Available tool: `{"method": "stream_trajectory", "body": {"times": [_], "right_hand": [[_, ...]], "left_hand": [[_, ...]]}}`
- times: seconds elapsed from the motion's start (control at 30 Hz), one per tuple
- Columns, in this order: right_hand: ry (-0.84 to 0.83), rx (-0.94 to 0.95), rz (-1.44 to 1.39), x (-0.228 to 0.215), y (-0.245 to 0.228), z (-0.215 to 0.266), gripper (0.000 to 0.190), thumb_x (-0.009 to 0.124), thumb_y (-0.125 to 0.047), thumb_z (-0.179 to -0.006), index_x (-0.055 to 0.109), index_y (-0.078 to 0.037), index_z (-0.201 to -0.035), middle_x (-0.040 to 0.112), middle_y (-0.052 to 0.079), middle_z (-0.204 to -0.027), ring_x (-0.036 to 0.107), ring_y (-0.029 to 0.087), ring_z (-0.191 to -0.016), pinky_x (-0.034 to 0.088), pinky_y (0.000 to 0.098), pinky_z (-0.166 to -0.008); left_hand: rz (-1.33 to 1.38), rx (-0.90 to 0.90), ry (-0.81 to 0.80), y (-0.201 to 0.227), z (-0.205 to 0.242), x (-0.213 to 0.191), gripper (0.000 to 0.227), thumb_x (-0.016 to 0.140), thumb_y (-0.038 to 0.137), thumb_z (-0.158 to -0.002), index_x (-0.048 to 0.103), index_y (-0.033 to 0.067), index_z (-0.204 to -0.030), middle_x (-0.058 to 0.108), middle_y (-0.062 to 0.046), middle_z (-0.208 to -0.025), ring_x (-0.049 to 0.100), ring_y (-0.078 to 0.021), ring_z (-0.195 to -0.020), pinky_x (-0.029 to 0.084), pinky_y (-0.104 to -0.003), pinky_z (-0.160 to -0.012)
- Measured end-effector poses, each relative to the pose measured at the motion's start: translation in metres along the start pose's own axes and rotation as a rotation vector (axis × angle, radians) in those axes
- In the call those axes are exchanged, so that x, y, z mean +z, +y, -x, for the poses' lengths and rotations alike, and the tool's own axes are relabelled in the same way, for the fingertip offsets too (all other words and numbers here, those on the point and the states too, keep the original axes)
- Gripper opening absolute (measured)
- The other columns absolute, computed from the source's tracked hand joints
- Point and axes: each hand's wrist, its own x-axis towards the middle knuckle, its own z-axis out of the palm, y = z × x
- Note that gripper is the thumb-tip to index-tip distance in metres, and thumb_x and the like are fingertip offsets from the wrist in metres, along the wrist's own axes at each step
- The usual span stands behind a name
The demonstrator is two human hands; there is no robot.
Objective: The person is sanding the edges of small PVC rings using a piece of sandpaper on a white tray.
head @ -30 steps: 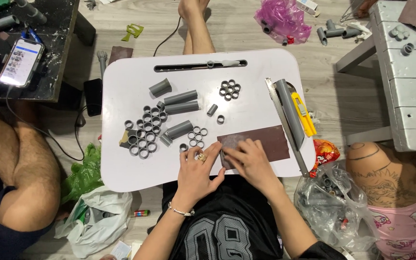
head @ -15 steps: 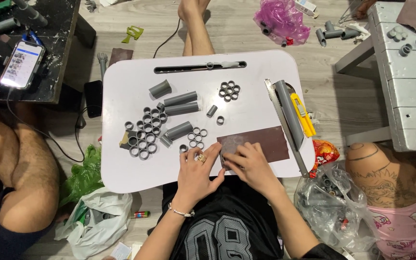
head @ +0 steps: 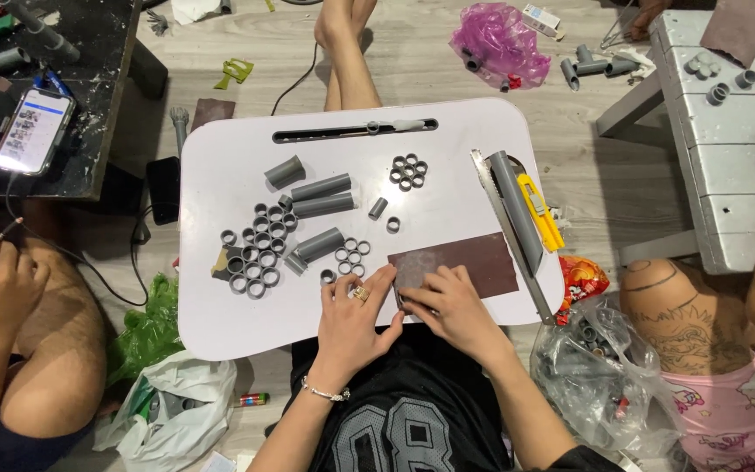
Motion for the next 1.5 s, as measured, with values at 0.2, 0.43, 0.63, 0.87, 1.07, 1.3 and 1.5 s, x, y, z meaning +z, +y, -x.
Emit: {"method": "stream_trajectory", "body": {"times": [0.2,0.43,0.63,0.87,1.07,1.3,1.5], "right_hand": [[0.025,0.057,0.041,-0.010,0.013,0.007,0.013,0.075,-0.033,-0.097,0.079,-0.022,-0.103,0.057,-0.001,-0.075,0.056,0.018,-0.076,0.041,0.0346,-0.083],[0.074,0.036,0.074,0.018,0.009,0.001,0.016,0.072,-0.029,-0.098,0.078,-0.025,-0.113,0.056,-0.003,-0.075,0.056,0.018,-0.076,0.043,0.0342,-0.082],[0.004,0.026,0.007,0.000,0.016,0.011,0.012,0.074,-0.031,-0.096,0.080,-0.023,-0.104,0.059,-0.002,-0.073,0.057,0.020,-0.074,0.041,0.0358,-0.081],[0.062,0.026,0.084,0.014,0.007,-0.003,0.014,0.073,-0.028,-0.098,0.078,-0.024,-0.110,0.055,-0.002,-0.073,0.055,0.019,-0.074,0.042,0.0344,-0.080],[0.007,0.037,0.026,0.001,0.014,0.012,0.014,0.074,-0.029,-0.096,0.080,-0.024,-0.108,0.055,-0.001,-0.071,0.056,0.020,-0.073,0.042,0.0347,-0.079],[0.059,0.038,0.045,0.013,0.008,-0.005,0.017,0.071,-0.028,-0.100,0.078,-0.025,-0.114,0.053,-0.004,-0.074,0.052,0.015,-0.073,0.040,0.0308,-0.078],[-0.023,0.041,0.003,-0.008,0.004,0.014,0.014,0.076,-0.031,-0.095,0.080,-0.023,-0.106,0.056,-0.001,-0.073,0.054,0.019,-0.074,0.040,0.0344,-0.079]], "left_hand": [[0.000,-0.002,-0.013,0.003,-0.002,-0.005,0.063,0.065,0.047,-0.088,0.060,0.0208,-0.145,0.067,0.004,-0.142,0.059,-0.0288,-0.108,0.041,-0.045,-0.089],[-0.002,-0.009,-0.031,0.001,-0.001,-0.003,0.064,0.066,0.047,-0.088,0.060,0.0215,-0.146,0.067,0.004,-0.142,0.059,-0.0289,-0.109,0.041,-0.045,-0.089],[0.000,-0.008,-0.029,0.002,0.000,-0.002,0.063,0.065,0.047,-0.088,0.060,0.0213,-0.145,0.066,0.004,-0.143,0.058,-0.0295,-0.110,0.041,-0.045,-0.089],[-0.006,-0.011,-0.028,0.000,0.001,0.001,0.064,0.066,0.048,-0.087,0.060,0.0220,-0.146,0.067,0.005,-0.142,0.058,-0.0277,-0.110,0.040,-0.044,-0.090],[0.000,-0.008,-0.009,0.000,0.001,0.001,0.064,0.065,0.048,-0.087,0.061,0.0222,-0.145,0.067,0.005,-0.142,0.058,-0.0277,-0.109,0.040,-0.044,-0.090],[0.008,-0.008,-0.009,0.001,-0.002,-0.005,0.064,0.066,0.048,-0.088,0.061,0.0209,-0.145,0.067,0.004,-0.142,0.056,-0.0289,-0.109,0.039,-0.045,-0.091],[0.018,-0.015,-0.019,0.002,-0.001,-0.006,0.063,0.065,0.047,-0.088,0.061,0.0196,-0.144,0.066,0.002,-0.143,0.056,-0.0295,-0.109,0.039,-0.046,-0.092]]}}
